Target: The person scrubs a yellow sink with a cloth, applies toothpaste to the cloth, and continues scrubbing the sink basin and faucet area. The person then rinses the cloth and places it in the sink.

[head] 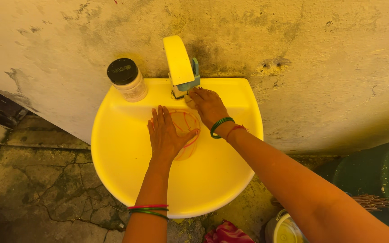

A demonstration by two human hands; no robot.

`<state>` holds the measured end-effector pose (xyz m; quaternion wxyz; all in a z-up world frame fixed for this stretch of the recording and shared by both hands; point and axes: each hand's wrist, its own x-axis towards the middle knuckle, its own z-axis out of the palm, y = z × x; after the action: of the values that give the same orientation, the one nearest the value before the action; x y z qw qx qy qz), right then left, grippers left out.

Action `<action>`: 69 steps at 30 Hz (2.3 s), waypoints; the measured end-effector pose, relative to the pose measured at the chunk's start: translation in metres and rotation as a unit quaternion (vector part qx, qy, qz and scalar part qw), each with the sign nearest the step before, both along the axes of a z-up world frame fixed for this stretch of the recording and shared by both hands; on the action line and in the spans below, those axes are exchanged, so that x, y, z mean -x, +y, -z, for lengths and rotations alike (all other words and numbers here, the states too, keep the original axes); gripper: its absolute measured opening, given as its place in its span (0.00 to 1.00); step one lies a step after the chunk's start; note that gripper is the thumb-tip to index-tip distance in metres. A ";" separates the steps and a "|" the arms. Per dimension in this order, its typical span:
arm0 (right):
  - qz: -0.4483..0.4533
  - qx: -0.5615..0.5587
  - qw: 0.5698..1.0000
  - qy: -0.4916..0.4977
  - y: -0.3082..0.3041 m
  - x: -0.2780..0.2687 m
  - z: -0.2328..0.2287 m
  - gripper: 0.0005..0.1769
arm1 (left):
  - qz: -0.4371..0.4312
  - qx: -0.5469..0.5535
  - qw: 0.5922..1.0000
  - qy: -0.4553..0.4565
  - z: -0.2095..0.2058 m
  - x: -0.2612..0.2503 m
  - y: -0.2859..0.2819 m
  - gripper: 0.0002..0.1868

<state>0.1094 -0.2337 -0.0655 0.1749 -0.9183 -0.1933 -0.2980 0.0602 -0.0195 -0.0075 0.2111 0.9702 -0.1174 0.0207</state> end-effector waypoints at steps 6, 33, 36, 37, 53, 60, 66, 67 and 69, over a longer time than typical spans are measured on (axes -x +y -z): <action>0.178 -0.028 0.979 0.091 -0.049 0.006 -0.041 0.12 | 0.007 -0.005 0.999 -0.048 0.003 -0.019 -0.007 0.71; 0.145 -0.038 0.976 0.156 -0.070 0.018 -0.058 0.13 | 0.029 -0.084 0.996 -0.006 -0.001 -0.021 -0.002 0.75; 0.071 -0.052 0.993 0.084 -0.032 -0.008 -0.026 0.32 | 0.031 -0.093 0.995 0.001 0.000 -0.021 -0.003 0.75; 0.029 0.004 0.998 0.048 -0.018 -0.011 -0.017 0.33 | 0.032 -0.090 0.995 -0.002 0.000 -0.022 -0.002 0.74; 0.095 0.064 0.980 0.160 -0.067 0.053 -0.051 0.28 | 0.020 -0.117 0.993 -0.004 0.007 -0.025 -0.004 0.69; 0.009 0.095 0.974 0.205 -0.042 0.035 -0.069 0.33 | 0.000 -0.171 0.985 0.011 0.011 -0.024 -0.012 0.63; 0.133 0.127 0.954 0.236 -0.058 0.021 -0.074 0.32 | 0.006 -0.157 0.988 -0.008 0.013 -0.022 -0.008 0.60; 0.156 0.128 0.950 0.238 -0.069 0.023 -0.073 0.32 | 0.008 -0.157 0.987 -0.016 0.014 -0.022 -0.007 0.60; 0.121 0.073 0.967 0.210 -0.087 0.036 -0.066 0.25 | 0.010 -0.158 0.987 -0.033 0.016 -0.022 -0.006 0.59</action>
<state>0.0732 -0.3208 0.0003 0.1070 -0.9871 -0.0605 -0.1028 0.0817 -0.0258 -0.0235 0.0518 0.9889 -0.1356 0.0318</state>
